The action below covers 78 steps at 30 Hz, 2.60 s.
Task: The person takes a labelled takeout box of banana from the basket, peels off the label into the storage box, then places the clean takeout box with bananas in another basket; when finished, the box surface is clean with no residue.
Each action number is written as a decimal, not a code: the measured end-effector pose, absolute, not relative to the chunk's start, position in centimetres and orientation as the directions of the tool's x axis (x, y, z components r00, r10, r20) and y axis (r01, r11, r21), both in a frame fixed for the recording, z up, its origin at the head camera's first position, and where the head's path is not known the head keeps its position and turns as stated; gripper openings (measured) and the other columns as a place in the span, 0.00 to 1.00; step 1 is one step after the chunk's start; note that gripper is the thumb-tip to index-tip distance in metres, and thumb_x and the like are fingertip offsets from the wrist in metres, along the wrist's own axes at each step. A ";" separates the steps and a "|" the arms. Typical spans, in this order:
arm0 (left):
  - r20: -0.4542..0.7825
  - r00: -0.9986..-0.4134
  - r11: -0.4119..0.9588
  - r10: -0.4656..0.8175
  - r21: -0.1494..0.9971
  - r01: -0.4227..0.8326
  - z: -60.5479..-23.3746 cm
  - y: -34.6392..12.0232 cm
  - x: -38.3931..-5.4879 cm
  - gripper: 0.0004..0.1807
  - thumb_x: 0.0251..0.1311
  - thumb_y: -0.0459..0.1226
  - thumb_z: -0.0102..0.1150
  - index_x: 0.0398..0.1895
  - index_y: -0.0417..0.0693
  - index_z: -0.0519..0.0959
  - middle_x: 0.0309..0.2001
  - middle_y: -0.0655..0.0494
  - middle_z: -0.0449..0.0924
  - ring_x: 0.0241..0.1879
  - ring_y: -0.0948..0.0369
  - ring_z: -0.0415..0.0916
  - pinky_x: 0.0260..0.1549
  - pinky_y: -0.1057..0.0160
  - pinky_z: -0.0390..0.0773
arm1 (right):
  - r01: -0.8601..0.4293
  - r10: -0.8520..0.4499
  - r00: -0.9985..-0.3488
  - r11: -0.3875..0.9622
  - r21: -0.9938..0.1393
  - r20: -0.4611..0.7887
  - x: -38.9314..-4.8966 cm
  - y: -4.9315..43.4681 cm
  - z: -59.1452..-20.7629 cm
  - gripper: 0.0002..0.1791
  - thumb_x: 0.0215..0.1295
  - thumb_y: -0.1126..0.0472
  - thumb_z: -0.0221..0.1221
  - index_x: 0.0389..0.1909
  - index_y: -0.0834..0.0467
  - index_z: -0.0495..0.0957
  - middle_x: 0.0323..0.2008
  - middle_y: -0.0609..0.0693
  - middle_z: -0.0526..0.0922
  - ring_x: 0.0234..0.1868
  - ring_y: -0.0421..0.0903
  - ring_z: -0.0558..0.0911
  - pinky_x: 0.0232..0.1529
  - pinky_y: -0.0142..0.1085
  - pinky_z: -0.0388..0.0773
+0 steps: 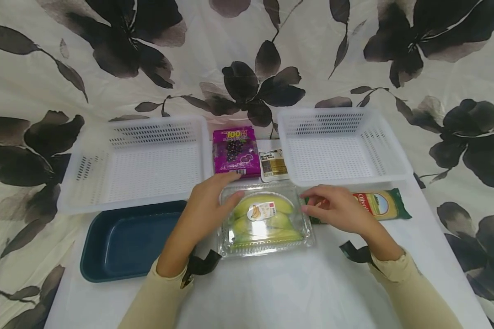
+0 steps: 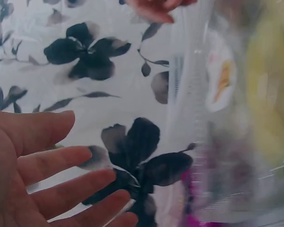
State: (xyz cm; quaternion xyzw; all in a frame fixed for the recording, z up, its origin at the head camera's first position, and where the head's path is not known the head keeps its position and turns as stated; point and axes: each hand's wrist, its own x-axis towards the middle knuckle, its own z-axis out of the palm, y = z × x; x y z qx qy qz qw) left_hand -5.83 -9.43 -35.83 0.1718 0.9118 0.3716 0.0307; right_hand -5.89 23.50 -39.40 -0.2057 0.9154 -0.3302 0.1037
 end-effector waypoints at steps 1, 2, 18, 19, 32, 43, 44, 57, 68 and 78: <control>0.082 -0.947 0.660 0.310 0.698 0.277 -36.5 -9.6 -5.2 0.27 0.70 0.45 0.61 0.69 0.46 0.75 0.69 0.47 0.75 0.72 0.47 0.69 0.70 0.41 0.68 | -0.335 -0.468 -0.883 0.687 -0.644 -0.040 -6.3 23.0 -39.1 0.17 0.66 0.52 0.69 0.52 0.54 0.85 0.36 0.40 0.83 0.39 0.40 0.79 0.42 0.39 0.84; 0.096 -0.953 0.656 0.287 0.705 0.268 -37.1 -9.8 -4.6 0.27 0.70 0.45 0.62 0.69 0.47 0.75 0.69 0.48 0.75 0.71 0.47 0.70 0.69 0.41 0.69 | -0.358 -0.491 -0.871 0.676 -0.644 -0.031 -6.7 22.5 -38.9 0.16 0.66 0.52 0.69 0.51 0.54 0.85 0.36 0.40 0.84 0.39 0.40 0.80 0.42 0.40 0.85; 0.205 -0.961 0.633 0.186 0.723 0.277 -44.2 -8.6 -0.2 0.36 0.59 0.47 0.74 0.70 0.47 0.74 0.77 0.49 0.64 0.79 0.44 0.56 0.70 0.37 0.66 | -0.546 -0.772 -0.609 0.574 -0.610 -0.181 -11.7 15.2 -38.1 0.17 0.64 0.52 0.70 0.50 0.55 0.86 0.44 0.47 0.88 0.40 0.39 0.84 0.43 0.33 0.83; 0.199 -0.962 0.632 0.185 0.726 0.271 -44.4 -8.6 -0.1 0.36 0.59 0.47 0.73 0.70 0.48 0.74 0.77 0.48 0.63 0.79 0.43 0.54 0.70 0.36 0.65 | -0.546 -0.774 -0.602 0.578 -0.607 -0.195 -11.8 14.9 -38.1 0.17 0.64 0.52 0.70 0.50 0.55 0.86 0.44 0.47 0.88 0.40 0.39 0.84 0.44 0.33 0.83; 0.240 -0.952 0.586 0.188 0.751 0.305 -45.7 -8.7 -2.4 0.31 0.65 0.44 0.68 0.69 0.45 0.74 0.77 0.44 0.62 0.79 0.41 0.52 0.69 0.33 0.64 | -0.443 -0.738 -0.603 0.627 -0.641 -0.304 -13.4 12.9 -38.8 0.10 0.59 0.61 0.73 0.42 0.53 0.86 0.33 0.44 0.84 0.35 0.42 0.82 0.41 0.34 0.81; 0.177 -0.972 0.520 0.158 0.821 0.234 -46.8 -9.5 -4.6 0.31 0.62 0.39 0.68 0.68 0.45 0.75 0.77 0.49 0.63 0.74 0.43 0.65 0.66 0.34 0.69 | -0.440 -0.729 -0.606 0.640 -0.630 -0.318 -13.7 12.7 -38.9 0.07 0.59 0.59 0.73 0.38 0.51 0.86 0.30 0.42 0.83 0.34 0.40 0.79 0.41 0.34 0.79; 0.173 -0.973 0.511 0.150 0.829 0.226 -47.0 -9.6 -4.7 0.30 0.61 0.39 0.69 0.68 0.46 0.75 0.77 0.49 0.63 0.74 0.44 0.65 0.66 0.34 0.69 | -0.435 -0.724 -0.610 0.646 -0.627 -0.323 -13.7 12.6 -38.9 0.07 0.59 0.59 0.73 0.37 0.51 0.86 0.29 0.42 0.83 0.33 0.40 0.78 0.40 0.34 0.78; 0.079 -0.992 0.393 0.100 0.912 0.113 -47.9 -9.5 -4.8 0.26 0.61 0.37 0.69 0.64 0.53 0.78 0.76 0.52 0.64 0.76 0.47 0.60 0.72 0.37 0.63 | -0.376 -0.691 -0.614 0.681 -0.629 -0.381 -13.7 12.0 -38.8 0.07 0.61 0.65 0.70 0.29 0.50 0.84 0.25 0.43 0.83 0.26 0.39 0.80 0.32 0.31 0.78; 0.061 -0.993 0.385 0.104 0.918 0.097 -47.7 -9.6 -4.7 0.24 0.61 0.37 0.69 0.62 0.53 0.79 0.75 0.54 0.66 0.76 0.47 0.61 0.73 0.37 0.60 | -0.422 -0.735 -0.552 0.654 -0.628 -0.394 -14.0 12.2 -39.0 0.06 0.66 0.67 0.64 0.31 0.52 0.82 0.27 0.44 0.80 0.31 0.39 0.77 0.38 0.33 0.77; 0.066 -0.992 0.399 0.105 0.911 0.103 -47.9 -9.6 -4.8 0.23 0.61 0.38 0.69 0.61 0.53 0.79 0.75 0.54 0.65 0.76 0.46 0.61 0.73 0.36 0.60 | -0.359 -0.768 -0.460 0.619 -0.698 -0.445 -14.8 13.1 -38.8 0.03 0.69 0.62 0.63 0.35 0.52 0.80 0.34 0.44 0.82 0.38 0.41 0.79 0.47 0.36 0.79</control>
